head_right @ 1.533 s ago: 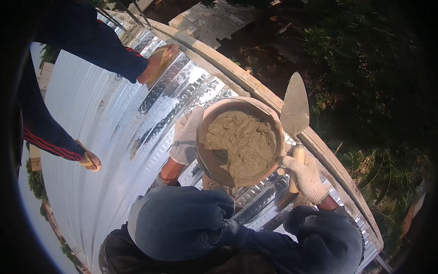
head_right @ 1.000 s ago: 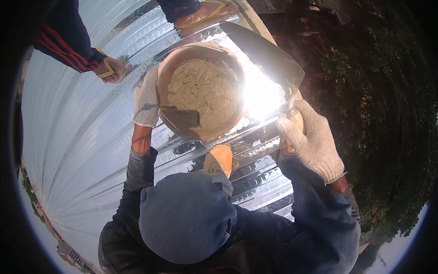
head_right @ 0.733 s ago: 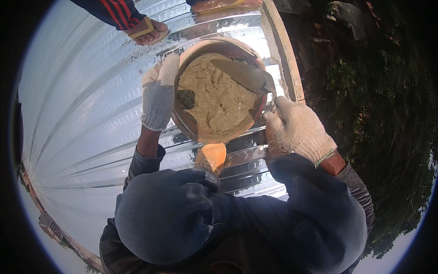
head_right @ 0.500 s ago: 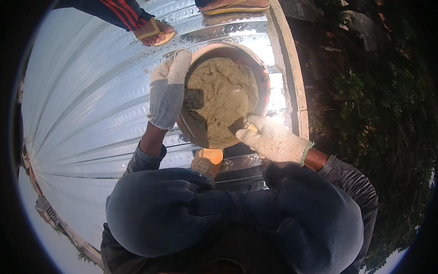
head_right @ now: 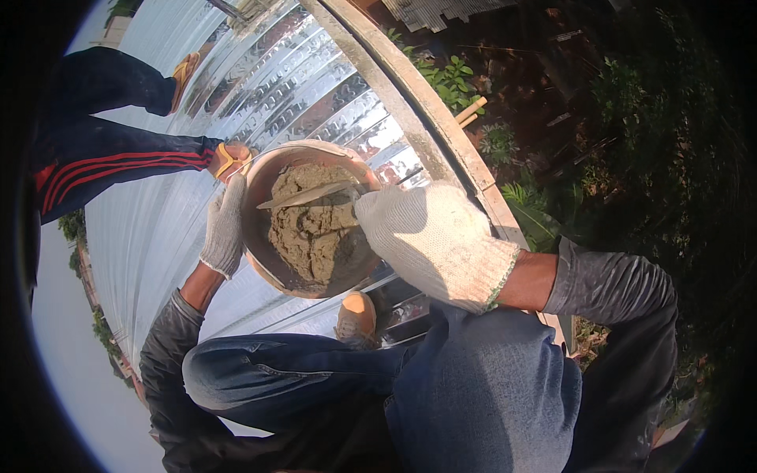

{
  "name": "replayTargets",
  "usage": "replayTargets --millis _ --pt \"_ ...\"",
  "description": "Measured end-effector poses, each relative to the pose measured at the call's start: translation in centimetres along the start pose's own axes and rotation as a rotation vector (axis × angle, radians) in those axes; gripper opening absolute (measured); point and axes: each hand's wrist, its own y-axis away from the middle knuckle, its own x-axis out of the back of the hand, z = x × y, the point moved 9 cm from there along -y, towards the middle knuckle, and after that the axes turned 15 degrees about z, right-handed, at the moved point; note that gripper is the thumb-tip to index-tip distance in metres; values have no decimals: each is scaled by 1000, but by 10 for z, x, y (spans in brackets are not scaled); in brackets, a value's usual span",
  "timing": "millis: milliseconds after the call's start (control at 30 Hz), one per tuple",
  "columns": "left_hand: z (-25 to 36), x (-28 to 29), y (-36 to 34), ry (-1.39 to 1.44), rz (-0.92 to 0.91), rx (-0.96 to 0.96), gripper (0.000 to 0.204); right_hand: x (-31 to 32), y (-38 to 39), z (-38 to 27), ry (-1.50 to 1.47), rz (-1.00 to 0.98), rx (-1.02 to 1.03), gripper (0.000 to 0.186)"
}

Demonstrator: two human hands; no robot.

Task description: The person scoops cement from a bucket with a trowel and applies it to the edge of a corrugated metal roof. The person repeatedly smooths the cement along the roof edge while standing on the roof.

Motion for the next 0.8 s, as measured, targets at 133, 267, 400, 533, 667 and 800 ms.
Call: replayTargets --millis 133,267,400,533,667,800 --pt "-21 27 -19 -95 66 49 46 32 17 20 -73 158 -70 53" --pt "-37 54 -27 -39 119 -11 47 10 18 114 -518 321 -359 47" --pt "-17 28 -3 -77 141 33 53 -30 -44 236 -466 45 -777 47" --pt "-9 26 8 -95 215 -46 57 -94 -109 303 -691 -226 -964 42" --pt "-9 17 5 -128 237 -79 54 -110 -149 351 -574 -479 -912 34" --pt "6 21 12 -116 269 -88 53 -71 -159 322 -425 -388 -815 27"
